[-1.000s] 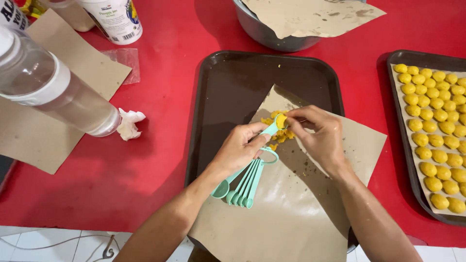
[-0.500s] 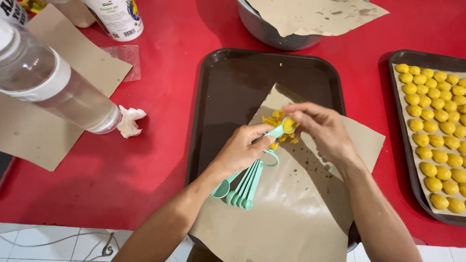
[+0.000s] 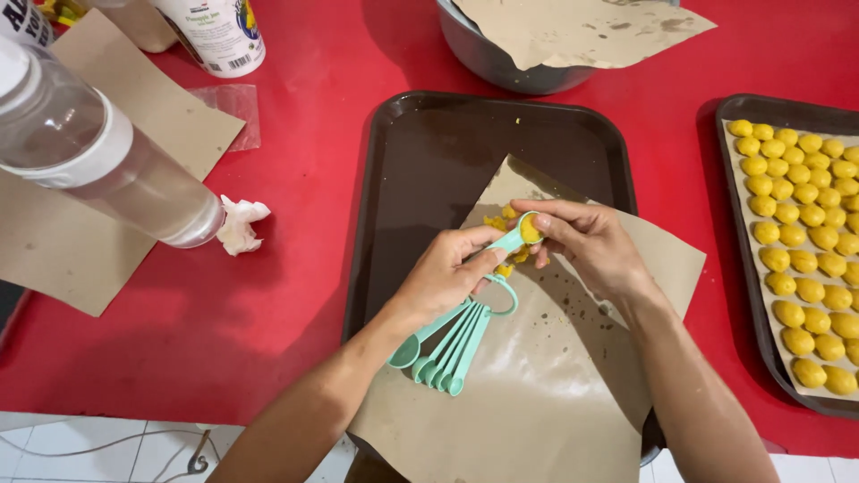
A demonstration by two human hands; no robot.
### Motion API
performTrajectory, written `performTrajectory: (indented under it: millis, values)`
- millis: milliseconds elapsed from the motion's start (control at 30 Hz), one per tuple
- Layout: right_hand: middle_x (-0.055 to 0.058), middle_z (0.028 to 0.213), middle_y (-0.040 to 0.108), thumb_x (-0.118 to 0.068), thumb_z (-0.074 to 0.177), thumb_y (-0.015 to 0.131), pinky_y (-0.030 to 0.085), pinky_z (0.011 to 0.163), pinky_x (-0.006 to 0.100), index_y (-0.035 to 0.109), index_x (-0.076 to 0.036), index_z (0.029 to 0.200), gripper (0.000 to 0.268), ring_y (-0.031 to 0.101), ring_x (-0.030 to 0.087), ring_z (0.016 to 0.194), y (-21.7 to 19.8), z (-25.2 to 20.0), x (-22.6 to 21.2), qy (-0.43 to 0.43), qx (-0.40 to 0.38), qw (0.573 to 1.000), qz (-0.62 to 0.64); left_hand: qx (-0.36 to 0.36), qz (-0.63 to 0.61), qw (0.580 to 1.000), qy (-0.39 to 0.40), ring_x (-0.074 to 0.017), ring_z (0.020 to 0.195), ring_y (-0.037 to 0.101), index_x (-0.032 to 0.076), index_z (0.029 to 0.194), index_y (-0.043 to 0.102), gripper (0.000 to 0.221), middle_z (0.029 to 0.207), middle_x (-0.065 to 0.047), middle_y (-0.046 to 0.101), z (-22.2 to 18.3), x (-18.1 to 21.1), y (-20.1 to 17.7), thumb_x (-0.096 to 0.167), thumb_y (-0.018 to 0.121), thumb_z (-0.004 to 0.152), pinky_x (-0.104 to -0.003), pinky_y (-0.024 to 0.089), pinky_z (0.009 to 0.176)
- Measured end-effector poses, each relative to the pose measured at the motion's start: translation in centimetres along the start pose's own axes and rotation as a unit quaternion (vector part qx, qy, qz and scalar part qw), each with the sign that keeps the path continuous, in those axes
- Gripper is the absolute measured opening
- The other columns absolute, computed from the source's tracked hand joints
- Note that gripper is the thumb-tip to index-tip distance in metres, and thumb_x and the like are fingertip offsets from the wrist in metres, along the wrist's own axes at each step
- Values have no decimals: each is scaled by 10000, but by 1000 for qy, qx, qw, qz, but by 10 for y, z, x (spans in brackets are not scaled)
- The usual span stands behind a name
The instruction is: Shaping yellow cookie dough into small balls using a measuring spoon and placing them on a tray
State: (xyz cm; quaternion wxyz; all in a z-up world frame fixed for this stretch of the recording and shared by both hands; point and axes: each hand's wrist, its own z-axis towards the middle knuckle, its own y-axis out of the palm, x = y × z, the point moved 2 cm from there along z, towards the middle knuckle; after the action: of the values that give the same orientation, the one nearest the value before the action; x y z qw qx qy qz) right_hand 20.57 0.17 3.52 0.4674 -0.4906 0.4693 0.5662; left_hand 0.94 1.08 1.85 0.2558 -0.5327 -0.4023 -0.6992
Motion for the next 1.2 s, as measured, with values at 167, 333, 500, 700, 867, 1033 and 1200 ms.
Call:
performTrajectory:
  millis: [167,333,500,700,867,1033,1200]
  values:
    - [213,900,708,-9,950,671,612,518,282,626,100,1341,408,691,194,701,-4,3,12,-38,-15,997,-72,2,43,999,8,-67,462,469,4,1074,722,192,548,-39,551,-2,9,0,27,581,945,-216,405,452]
    - [154,914,690,-40,997,617,619,544,237,592,77,1385,405,692,153,736,4,0,4,-23,-10,1000,-19,6,30,1000,3,-69,467,505,32,1062,728,182,563,-44,580,1,-3,-2,40,579,956,-194,409,475]
    - [235,993,723,-31,977,634,611,541,258,556,65,1432,471,681,166,722,1,1,11,-22,-25,999,-40,9,-3,1000,-3,-56,468,485,-2,1058,720,185,564,-47,570,0,-2,0,31,575,948,-167,369,422]
    - [236,968,740,-129,1040,544,574,469,189,615,76,1348,377,693,128,666,-6,0,16,41,-19,998,39,-6,0,1000,-2,-65,468,505,2,1074,728,184,580,-57,589,2,-5,0,29,594,952,-188,374,427]
    - [273,944,729,-110,1051,519,598,470,206,588,89,1373,385,705,155,673,-5,3,16,6,-29,999,44,7,-30,999,-42,-52,460,495,-17,1114,716,214,593,-54,564,-3,1,1,40,578,961,-161,370,366]
    - [262,1102,725,-164,1059,502,619,529,216,544,81,1421,439,713,146,733,6,-1,-5,-4,-41,998,56,17,-45,998,-51,-47,444,467,-28,1140,714,235,575,-50,534,0,-2,1,54,595,954,-156,356,347]
    - [272,1141,718,-226,1084,435,626,556,252,546,105,1405,474,715,164,761,9,-1,-11,6,-54,998,39,-3,9,1000,-3,-65,458,493,2,1127,726,230,558,-43,543,2,-5,-2,26,590,943,-178,372,385]
